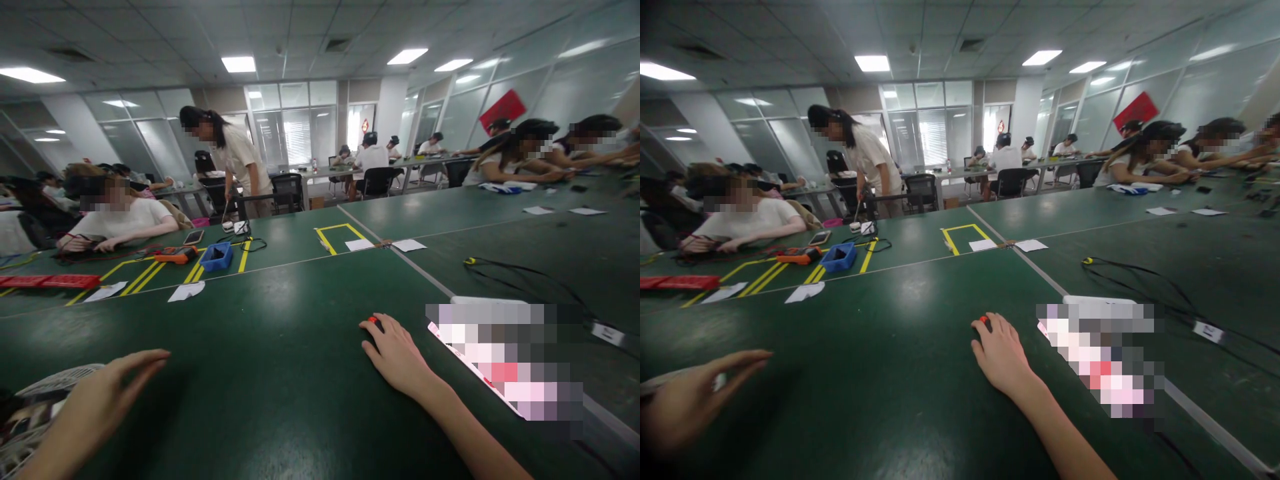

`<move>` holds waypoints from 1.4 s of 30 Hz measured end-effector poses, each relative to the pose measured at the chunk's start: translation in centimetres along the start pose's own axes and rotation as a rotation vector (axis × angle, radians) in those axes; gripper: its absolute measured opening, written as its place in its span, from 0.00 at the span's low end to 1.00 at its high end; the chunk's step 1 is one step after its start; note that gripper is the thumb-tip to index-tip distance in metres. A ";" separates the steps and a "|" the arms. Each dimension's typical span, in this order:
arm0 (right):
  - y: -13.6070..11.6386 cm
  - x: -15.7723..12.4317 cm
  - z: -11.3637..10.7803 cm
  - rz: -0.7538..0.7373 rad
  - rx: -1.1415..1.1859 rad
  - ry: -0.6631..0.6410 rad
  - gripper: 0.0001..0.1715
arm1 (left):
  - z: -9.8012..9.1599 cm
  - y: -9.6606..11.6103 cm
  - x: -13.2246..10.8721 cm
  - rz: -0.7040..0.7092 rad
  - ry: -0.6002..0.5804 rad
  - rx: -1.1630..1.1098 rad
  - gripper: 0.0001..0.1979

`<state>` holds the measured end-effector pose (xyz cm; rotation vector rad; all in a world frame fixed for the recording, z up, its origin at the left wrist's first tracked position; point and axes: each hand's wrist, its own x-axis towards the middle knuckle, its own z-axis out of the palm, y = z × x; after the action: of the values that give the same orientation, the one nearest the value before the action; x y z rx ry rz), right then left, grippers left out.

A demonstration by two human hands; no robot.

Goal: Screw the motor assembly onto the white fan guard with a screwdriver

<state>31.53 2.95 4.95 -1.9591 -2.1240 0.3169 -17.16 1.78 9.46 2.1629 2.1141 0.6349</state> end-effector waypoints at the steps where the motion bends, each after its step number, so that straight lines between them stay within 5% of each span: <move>1: 0.0 0.0 0.0 -0.003 -0.002 -0.002 0.27 | 1.1 0.8 0.3 0.009 -0.035 -0.052 0.27; 10: -0.3 -0.1 -0.4 -0.013 -0.060 -0.032 0.28 | 10.5 12.1 -0.9 0.283 -0.168 -0.321 0.15; 17: -0.2 -0.2 -0.3 -0.041 -0.075 -0.028 0.28 | 15.1 16.4 -3.3 0.421 -0.046 -0.228 0.18; 24: -0.5 -0.3 -0.5 -0.028 -0.087 -0.038 0.28 | 15.1 17.2 -4.3 0.583 -0.190 -0.070 0.34; 36: -1.4 -0.6 -0.8 -0.012 -0.171 -0.025 0.27 | 14.9 17.1 -4.2 0.633 -0.287 -0.036 0.30; 42: -3.0 -1.0 0.2 -0.122 -0.233 0.319 0.20 | 15.0 17.1 -4.2 0.578 -0.155 -0.084 0.34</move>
<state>28.66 1.73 5.68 -1.8355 -2.1287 -0.2610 3.91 0.28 0.06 2.6761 1.3528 0.5441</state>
